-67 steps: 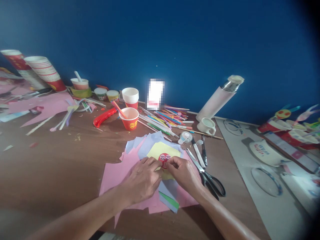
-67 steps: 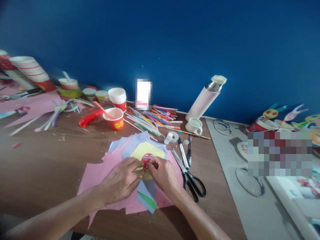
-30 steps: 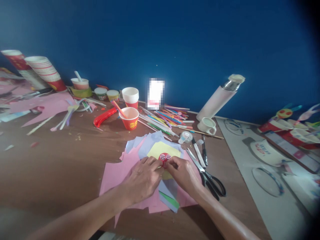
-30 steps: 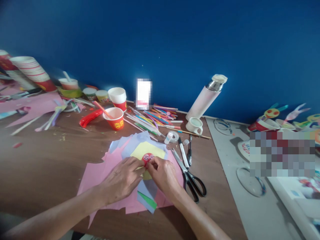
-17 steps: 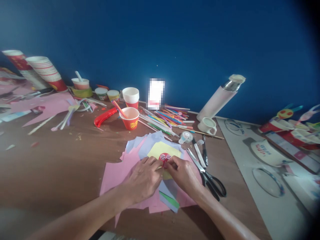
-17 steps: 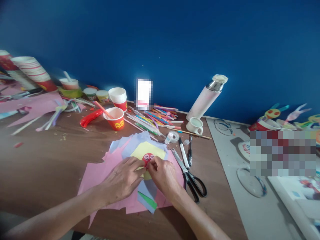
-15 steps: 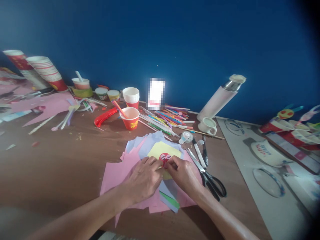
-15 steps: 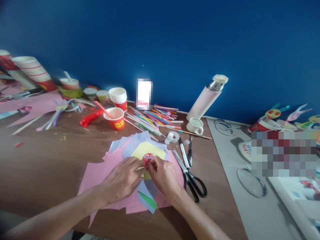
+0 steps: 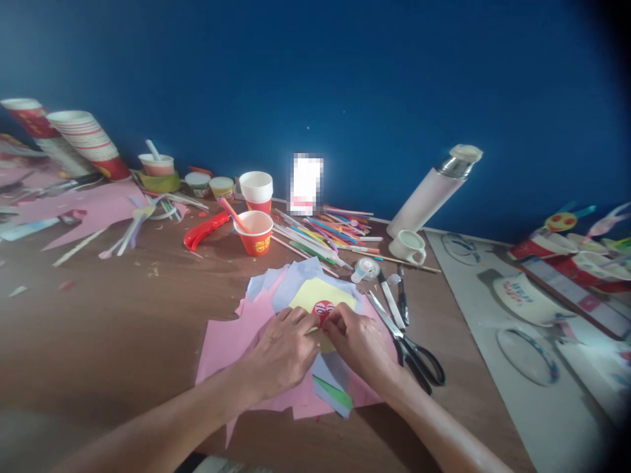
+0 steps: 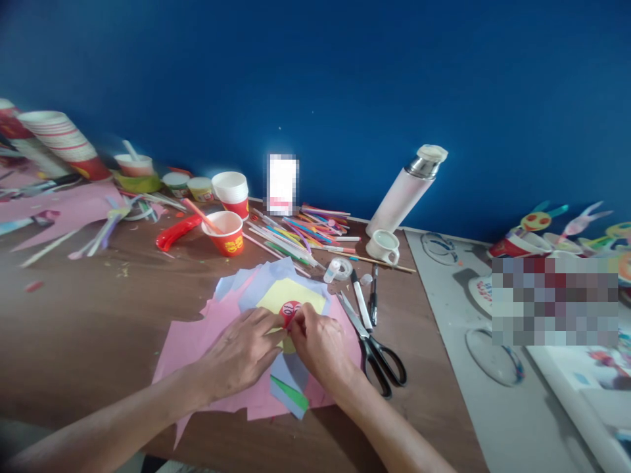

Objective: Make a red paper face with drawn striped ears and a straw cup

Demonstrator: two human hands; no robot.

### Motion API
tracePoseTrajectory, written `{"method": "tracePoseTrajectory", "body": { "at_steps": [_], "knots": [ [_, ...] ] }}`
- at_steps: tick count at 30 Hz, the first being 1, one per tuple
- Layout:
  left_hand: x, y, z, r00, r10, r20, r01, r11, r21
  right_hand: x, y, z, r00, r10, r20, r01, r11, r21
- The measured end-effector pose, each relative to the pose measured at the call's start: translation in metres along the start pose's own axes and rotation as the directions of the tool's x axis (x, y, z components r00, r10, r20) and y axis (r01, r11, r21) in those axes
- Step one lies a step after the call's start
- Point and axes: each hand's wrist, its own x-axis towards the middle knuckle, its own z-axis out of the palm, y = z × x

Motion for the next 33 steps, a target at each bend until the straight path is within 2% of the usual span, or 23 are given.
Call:
{"method": "tracePoseTrajectory", "body": {
  "at_steps": [14,18,20,24,31,33],
  "knots": [
    [0.001,-0.002,-0.001,1.0,-0.002,0.007,0.002,1.0,0.026,0.001,0.016,-0.021,0.998,0.014,-0.057,-0.006,0.991,0.135],
    [0.0,-0.002,-0.001,1.0,0.002,0.028,-0.003,1.0,0.022,-0.005,0.013,-0.024,0.995,-0.098,-0.027,0.101,0.985,0.142],
    [0.0,-0.003,0.0,1.0,0.003,0.024,-0.003,1.0,0.015,-0.007,0.013,-0.022,0.977,-0.214,-0.024,0.215,0.969,0.124],
    [-0.002,-0.004,0.003,1.0,-0.007,0.01,0.007,1.0,-0.016,-0.011,0.016,-0.016,0.908,-0.41,-0.09,0.417,0.905,0.088],
    [-0.002,-0.003,0.004,1.0,-0.025,-0.006,0.025,0.999,-0.028,-0.023,0.018,-0.013,0.792,-0.591,-0.154,0.596,0.803,-0.016],
    [-0.002,-0.003,0.004,1.0,-0.031,-0.005,0.031,0.999,-0.034,-0.023,0.019,-0.01,0.776,-0.611,-0.157,0.612,0.789,-0.053]
  ]
}}
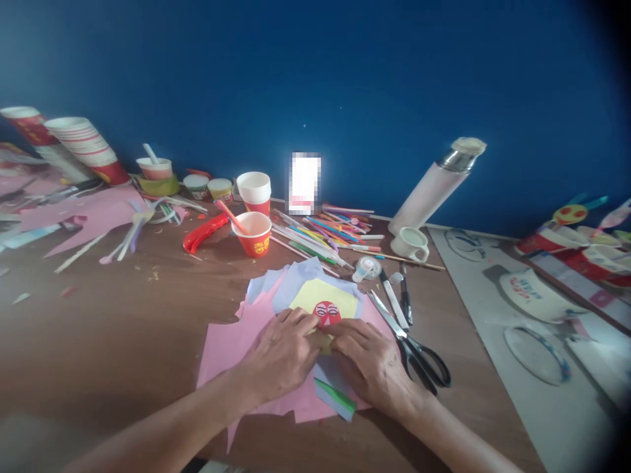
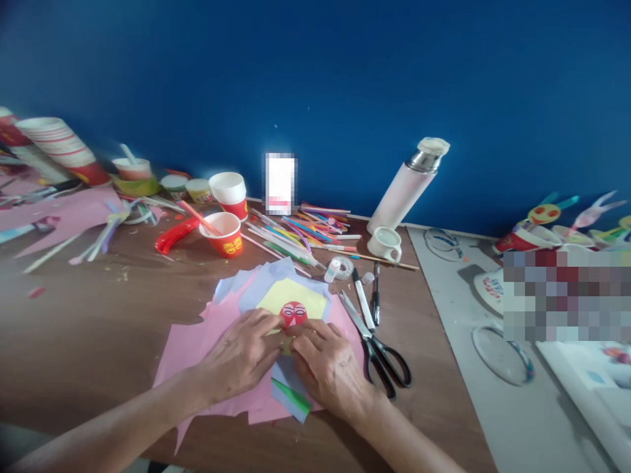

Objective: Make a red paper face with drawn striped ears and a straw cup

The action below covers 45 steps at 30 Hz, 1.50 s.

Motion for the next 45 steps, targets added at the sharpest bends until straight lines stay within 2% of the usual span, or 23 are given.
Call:
{"method": "tracePoseTrajectory", "body": {
  "at_steps": [6,14,22,30,37,41,45],
  "knots": [
    [0.002,0.0,0.0,1.0,0.013,-0.017,-0.013,1.0,-0.005,0.0,0.008,0.011,0.999,-0.003,-0.038,0.0,0.997,-0.071],
    [0.002,-0.001,0.0,0.999,0.026,-0.025,-0.025,1.0,0.005,0.004,0.007,0.004,0.998,0.018,-0.064,-0.023,0.998,-0.067],
    [0.002,0.001,0.0,1.0,0.009,-0.024,-0.009,1.0,0.002,0.003,0.01,0.01,0.999,0.016,-0.034,-0.02,0.993,-0.115],
    [0.001,0.0,0.001,1.0,0.006,-0.022,-0.006,1.0,0.01,0.006,0.01,0.001,0.999,0.023,-0.027,-0.027,0.99,-0.135],
    [0.002,0.001,0.001,1.0,0.01,-0.029,-0.01,1.0,0.014,0.006,0.01,0.007,0.999,0.013,-0.047,-0.022,0.982,-0.189],
    [0.002,0.001,-0.001,1.0,0.005,-0.018,-0.004,1.0,0.015,0.007,0.011,0.003,0.997,0.035,-0.063,-0.044,0.988,-0.145],
    [0.002,0.001,-0.001,1.0,0.015,-0.018,-0.015,1.0,0.013,0.006,0.01,-0.002,0.999,0.034,-0.03,-0.037,0.994,-0.1]
  ]
}}
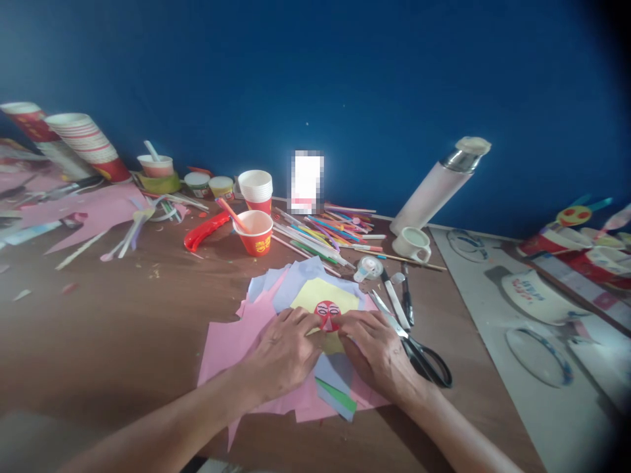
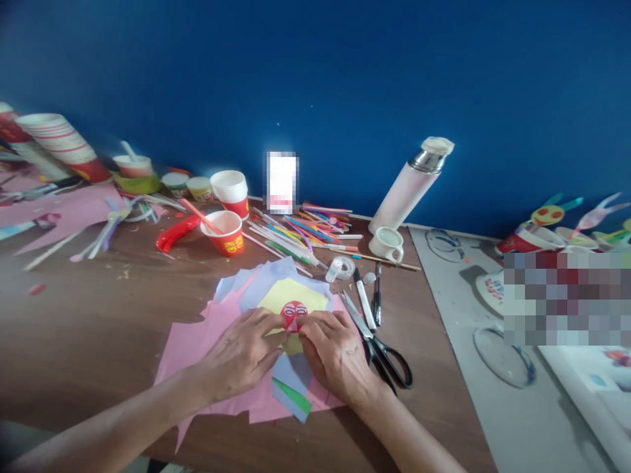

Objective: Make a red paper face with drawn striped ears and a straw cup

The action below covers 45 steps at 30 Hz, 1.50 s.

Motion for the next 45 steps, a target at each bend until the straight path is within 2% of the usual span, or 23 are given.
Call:
{"method": "tracePoseTrajectory", "body": {
  "at_steps": [4,20,26,31,38,45],
  "knots": [
    [0.0,0.0,-0.001,1.0,-0.004,0.008,0.004,1.0,-0.013,-0.002,-0.002,0.002,0.999,-0.021,0.039,0.021,1.0,0.01],
    [0.0,0.0,-0.005,0.999,0.011,0.03,-0.01,0.999,-0.038,-0.001,-0.004,-0.003,0.988,-0.143,0.051,0.144,0.989,-0.018],
    [-0.001,-0.003,-0.004,0.999,0.036,0.019,-0.035,0.998,-0.051,-0.001,0.0,-0.008,0.995,-0.095,0.02,0.093,0.993,0.072],
    [-0.004,-0.005,0.0,0.999,0.037,0.005,-0.037,0.998,-0.04,-0.005,0.007,-0.007,0.999,-0.022,-0.032,0.024,0.998,0.063],
    [-0.004,-0.001,0.001,0.999,-0.006,0.048,0.008,0.999,-0.043,-0.003,0.003,-0.003,1.0,-0.004,0.007,0.003,0.999,0.035],
    [-0.003,0.001,0.001,0.998,-0.031,0.06,0.033,0.999,-0.022,-0.001,-0.001,0.004,0.999,-0.036,-0.022,0.035,0.999,-0.016]
  ]
}}
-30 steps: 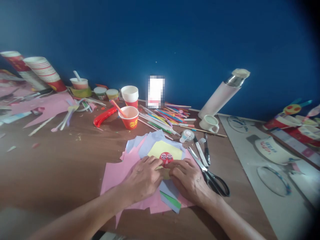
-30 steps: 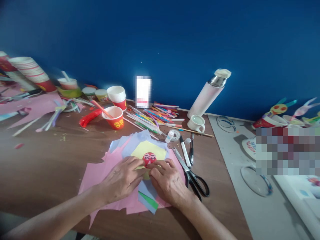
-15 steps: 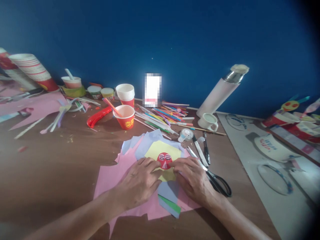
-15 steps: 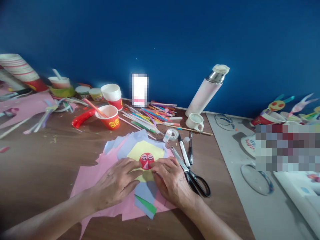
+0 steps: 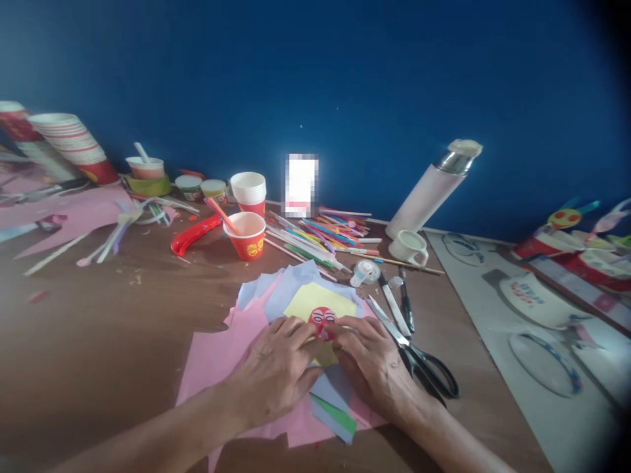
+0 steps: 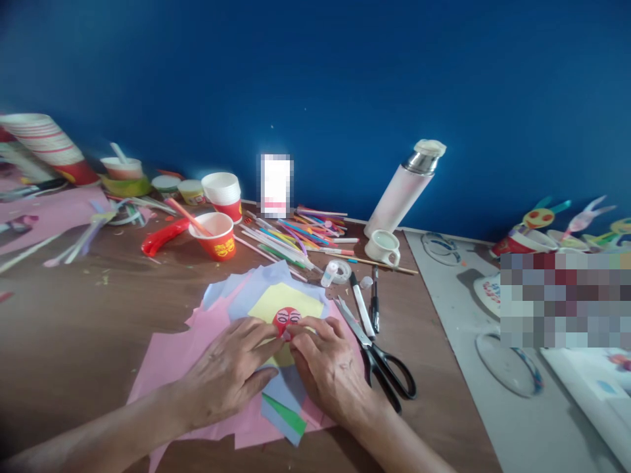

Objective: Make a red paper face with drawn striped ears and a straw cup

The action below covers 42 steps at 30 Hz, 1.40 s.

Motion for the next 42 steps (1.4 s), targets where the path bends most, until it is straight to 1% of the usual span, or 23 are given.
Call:
{"method": "tracePoseTrajectory", "body": {
  "at_steps": [6,14,19,22,24,27,29,31,34,38,42],
  "knots": [
    [0.0,0.002,-0.002,1.0,0.004,-0.004,-0.004,1.0,0.0,-0.005,0.002,0.008,1.0,-0.007,0.01,0.008,0.999,-0.033],
    [0.0,0.003,-0.002,1.0,-0.004,0.0,0.004,1.0,0.002,-0.002,-0.001,0.006,1.0,-0.025,-0.01,0.024,0.999,-0.048],
    [0.0,0.003,-0.001,1.0,0.007,-0.018,-0.007,1.0,0.003,-0.003,0.001,0.007,0.999,-0.039,0.004,0.039,0.997,-0.064],
    [0.0,0.003,0.0,0.999,0.007,-0.035,-0.007,1.0,-0.001,-0.004,0.002,0.005,0.999,-0.039,0.025,0.04,0.998,-0.044],
    [0.0,0.002,0.002,0.999,0.011,-0.049,-0.011,1.0,-0.006,-0.004,0.003,0.004,0.999,-0.009,0.04,0.009,1.0,0.014],
    [-0.001,-0.001,0.003,0.998,0.016,-0.06,-0.017,1.0,-0.023,-0.005,0.006,0.0,0.997,0.08,0.022,-0.082,0.989,0.124],
    [-0.001,-0.002,0.003,0.998,0.018,-0.058,-0.02,0.999,-0.038,-0.007,0.008,-0.002,0.99,0.142,0.005,-0.141,0.977,0.157],
    [-0.001,-0.003,0.002,0.999,0.023,-0.045,-0.025,0.999,-0.04,-0.007,0.008,-0.003,0.987,0.162,0.005,-0.161,0.974,0.158],
    [0.0,-0.003,0.002,0.999,0.032,-0.023,-0.032,0.999,-0.015,-0.004,0.005,-0.005,0.994,0.112,-0.001,-0.11,0.982,0.153],
    [-0.001,-0.001,0.004,1.0,0.015,-0.019,-0.015,1.0,0.013,0.0,0.001,-0.004,0.999,0.036,0.003,-0.036,0.992,0.12],
    [-0.002,-0.001,0.006,0.998,0.03,-0.047,-0.029,0.999,0.018,0.0,0.001,-0.002,1.0,0.018,0.021,-0.019,0.998,0.06]
  ]
}}
